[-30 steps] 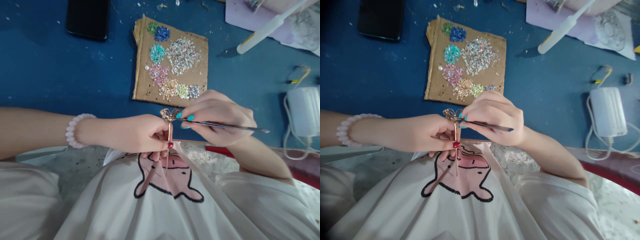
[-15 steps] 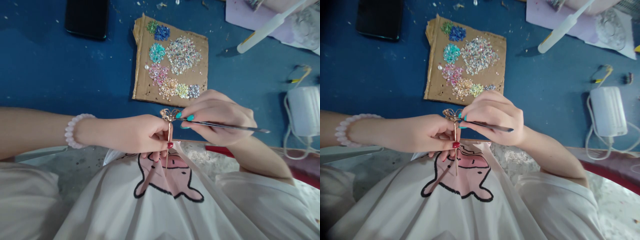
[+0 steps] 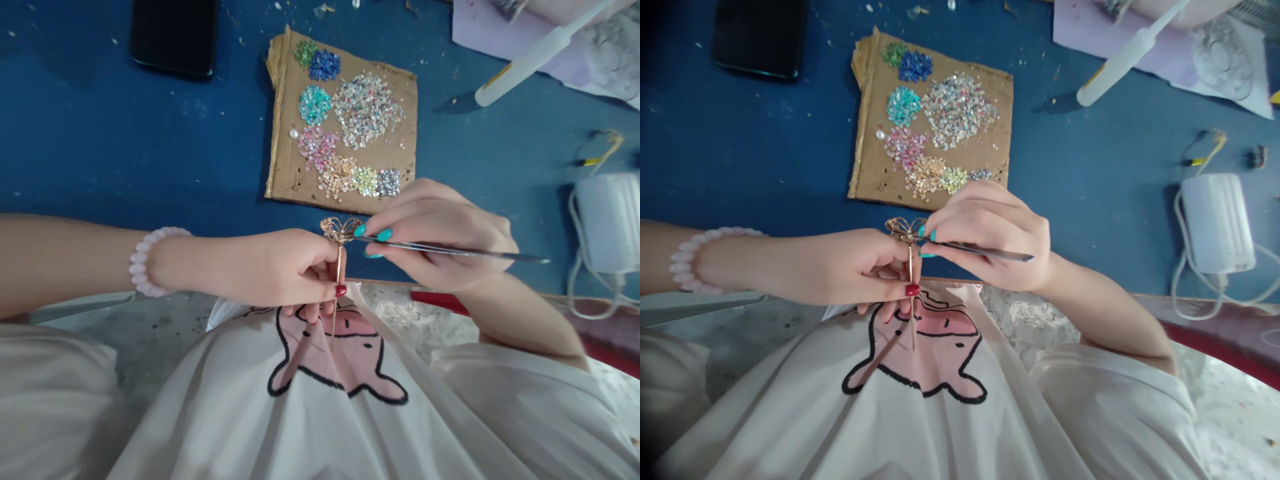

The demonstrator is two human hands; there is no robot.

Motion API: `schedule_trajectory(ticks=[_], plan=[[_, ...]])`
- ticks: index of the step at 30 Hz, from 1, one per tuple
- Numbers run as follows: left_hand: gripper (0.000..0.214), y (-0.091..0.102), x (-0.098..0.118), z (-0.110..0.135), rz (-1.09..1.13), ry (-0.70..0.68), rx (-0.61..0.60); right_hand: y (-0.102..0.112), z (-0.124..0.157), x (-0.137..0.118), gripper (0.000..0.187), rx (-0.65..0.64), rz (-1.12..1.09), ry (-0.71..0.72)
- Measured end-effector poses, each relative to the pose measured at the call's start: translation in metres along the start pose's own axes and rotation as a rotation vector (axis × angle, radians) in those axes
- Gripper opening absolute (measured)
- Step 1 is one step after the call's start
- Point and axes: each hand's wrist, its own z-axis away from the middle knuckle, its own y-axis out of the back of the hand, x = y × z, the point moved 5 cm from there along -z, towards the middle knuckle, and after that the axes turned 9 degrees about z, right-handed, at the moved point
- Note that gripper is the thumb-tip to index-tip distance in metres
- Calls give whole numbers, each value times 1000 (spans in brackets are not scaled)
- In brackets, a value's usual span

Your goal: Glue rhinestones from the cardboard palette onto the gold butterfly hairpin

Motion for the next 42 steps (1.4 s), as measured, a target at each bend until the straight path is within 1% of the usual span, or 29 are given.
schedule_trajectory(ticks=[4,8,12,17,21,23,25,28,30,32,34,36,39,42], plan=[[14,1,0,0,-6,-6,0,-1,1,0,15,-19,-7,6],[14,1,0,0,-30,-17,2,0,2,1,10,-23,-2,-11],[15,1,0,0,-50,-16,-1,0,2,1,10,-21,5,-14],[15,1,1,0,-31,-21,-7,1,0,0,15,-16,0,-7],[16,0,1,0,-9,6,-9,-1,1,1,13,-31,-4,-19],[16,0,1,0,-7,7,-10,0,2,2,10,-17,-11,-25],[15,-1,1,0,-8,14,-7,0,2,3,7,-19,-47,-54],[12,0,-1,0,-8,50,5,3,-1,6,11,32,-103,-85],[11,1,-2,-1,-22,53,6,6,-3,8,12,102,-116,-96],[10,2,-3,-2,-54,17,-5,8,-3,13,12,180,-115,-119],[10,2,-4,-2,-81,-24,-17,8,0,20,11,224,-100,-177],[11,3,-5,-2,-94,-49,-23,5,4,27,10,202,-78,-246],[13,3,-5,-2,-97,-66,-31,-2,10,36,7,99,-6,-318],[12,3,-4,-1,-106,-78,-34,-7,13,42,10,11,107,-358]])
